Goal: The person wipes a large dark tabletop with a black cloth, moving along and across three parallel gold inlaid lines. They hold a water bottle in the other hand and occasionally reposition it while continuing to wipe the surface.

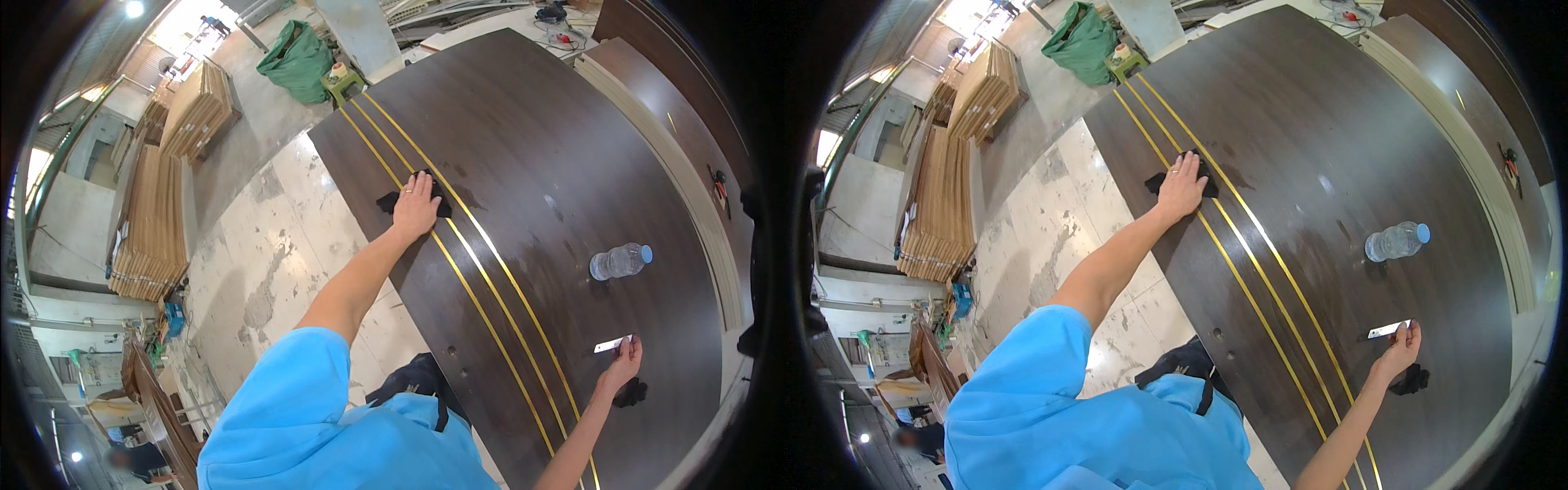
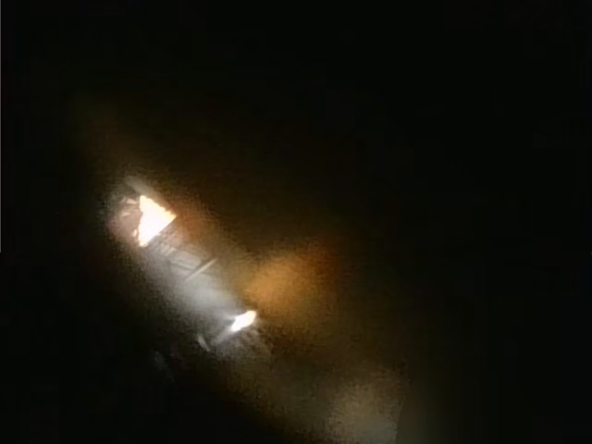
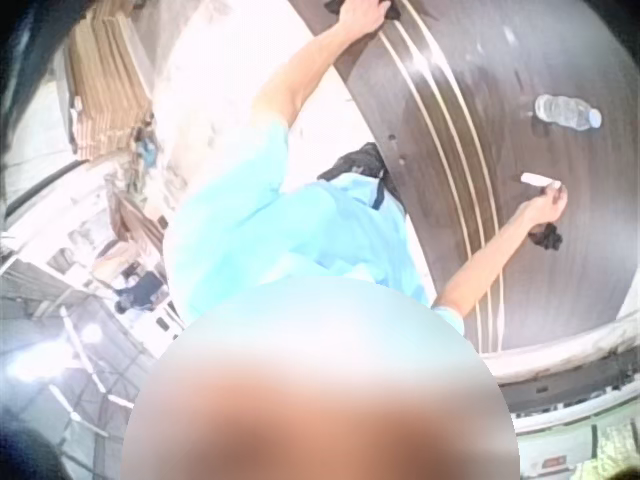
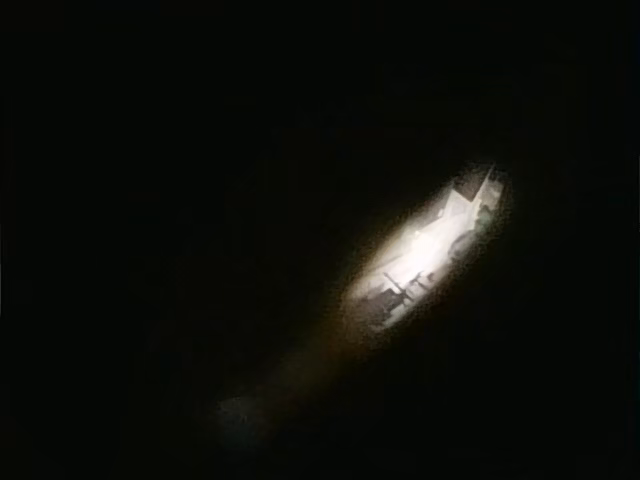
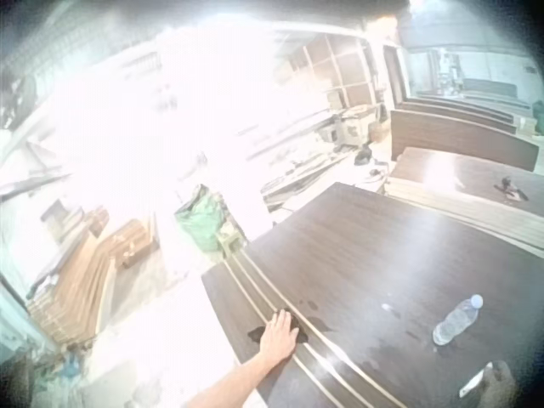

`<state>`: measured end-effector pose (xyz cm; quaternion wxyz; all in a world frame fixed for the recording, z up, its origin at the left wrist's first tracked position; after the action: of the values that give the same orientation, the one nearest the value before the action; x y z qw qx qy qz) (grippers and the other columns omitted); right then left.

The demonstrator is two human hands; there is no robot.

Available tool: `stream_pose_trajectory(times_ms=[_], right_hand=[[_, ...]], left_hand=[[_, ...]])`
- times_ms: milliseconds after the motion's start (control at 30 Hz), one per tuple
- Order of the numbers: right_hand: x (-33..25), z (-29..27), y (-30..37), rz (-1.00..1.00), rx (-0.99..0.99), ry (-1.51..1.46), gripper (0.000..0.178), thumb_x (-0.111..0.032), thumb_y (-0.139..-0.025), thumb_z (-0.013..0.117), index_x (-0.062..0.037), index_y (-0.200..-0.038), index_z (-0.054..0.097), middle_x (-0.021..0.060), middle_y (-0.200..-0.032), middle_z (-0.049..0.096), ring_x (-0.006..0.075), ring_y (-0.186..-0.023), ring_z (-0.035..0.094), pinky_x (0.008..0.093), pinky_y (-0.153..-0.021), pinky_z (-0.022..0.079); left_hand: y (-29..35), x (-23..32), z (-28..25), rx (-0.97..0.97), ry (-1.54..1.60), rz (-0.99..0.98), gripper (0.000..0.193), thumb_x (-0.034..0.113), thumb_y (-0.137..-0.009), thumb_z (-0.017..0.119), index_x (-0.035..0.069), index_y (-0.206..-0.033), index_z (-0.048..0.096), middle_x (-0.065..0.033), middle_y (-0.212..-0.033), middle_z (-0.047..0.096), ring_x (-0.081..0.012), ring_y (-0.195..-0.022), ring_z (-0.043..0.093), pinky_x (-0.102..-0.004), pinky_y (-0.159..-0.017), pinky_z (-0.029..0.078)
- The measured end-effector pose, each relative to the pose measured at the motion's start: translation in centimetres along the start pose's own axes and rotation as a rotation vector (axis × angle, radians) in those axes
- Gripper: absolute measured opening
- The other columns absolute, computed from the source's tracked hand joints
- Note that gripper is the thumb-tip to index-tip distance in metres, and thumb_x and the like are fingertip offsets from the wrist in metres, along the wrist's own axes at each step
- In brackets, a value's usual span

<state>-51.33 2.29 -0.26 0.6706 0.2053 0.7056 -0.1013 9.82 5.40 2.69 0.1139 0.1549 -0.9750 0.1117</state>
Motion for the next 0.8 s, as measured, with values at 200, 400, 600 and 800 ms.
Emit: stream_pose_trajectory(times_ms=[200, 400, 600, 800], right_hand=[[1.7, -0.2, 4.3, 0.131, 0.060, 0.045, 0.038, -0.009, -0.105, 0.070, -0.0019, -0.142, 0.064, 0.0022, -0.115, 0.068, 0.0104, -0.097, 0.063, 0.0276, -0.081, 0.051], [1.4, -0.5, 1.6, 0.022, 0.108, 0.110, 0.039, -0.008, -0.105, 0.070, 0.0025, -0.142, 0.062, 0.0047, -0.113, 0.067, 0.0114, -0.092, 0.063, 0.0259, -0.075, 0.052], [-3.2, 0.7, -7.2, 0.078, 0.204, 0.103, 0.049, -0.007, -0.103, 0.067, 0.0080, -0.149, 0.055, 0.0187, -0.133, 0.068, 0.0227, -0.112, 0.071, 0.0340, -0.092, 0.061], [-5.5, 8.6, 4.5, -0.317, 0.253, 0.434, 0.028, -0.025, -0.103, 0.070, -0.0002, -0.116, 0.066, 0.0103, -0.102, 0.071, 0.0236, -0.094, 0.065, 0.0392, -0.088, 0.053]], left_hand=[[5.5, 5.6, 1.4, -0.115, 0.139, 0.300, 0.065, 0.029, -0.099, 0.067, -0.001, -0.154, 0.048, -0.0224, -0.163, 0.048, -0.0395, -0.153, 0.043, -0.0487, -0.127, 0.035], [-7.0, -5.7, 3.3, -0.006, -0.006, 0.124, 0.061, 0.032, -0.105, 0.060, -0.002, -0.154, 0.049, -0.0239, -0.163, 0.049, -0.0401, -0.151, 0.046, -0.0490, -0.127, 0.035], [-15.0, -13.2, 2.3, 0.059, 0.014, -0.069, 0.056, 0.037, -0.106, 0.057, -0.001, -0.147, 0.058, -0.0232, -0.158, 0.053, -0.0387, -0.148, 0.048, -0.0483, -0.126, 0.036], [-10.0, -11.0, 0.7, 0.109, 0.028, 0.058, 0.026, 0.011, -0.102, 0.063, -0.002, -0.124, 0.062, -0.0226, -0.120, 0.063, -0.0461, -0.115, 0.057, -0.0542, -0.101, 0.044]])
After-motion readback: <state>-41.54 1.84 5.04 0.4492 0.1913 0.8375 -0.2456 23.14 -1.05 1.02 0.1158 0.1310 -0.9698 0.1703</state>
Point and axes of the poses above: each hand's wrist, its own y-axis away from the middle knuckle, its own z-axis out of the palm, x = y × z, the point moved 2 cm from there along -y, towards the middle knuckle
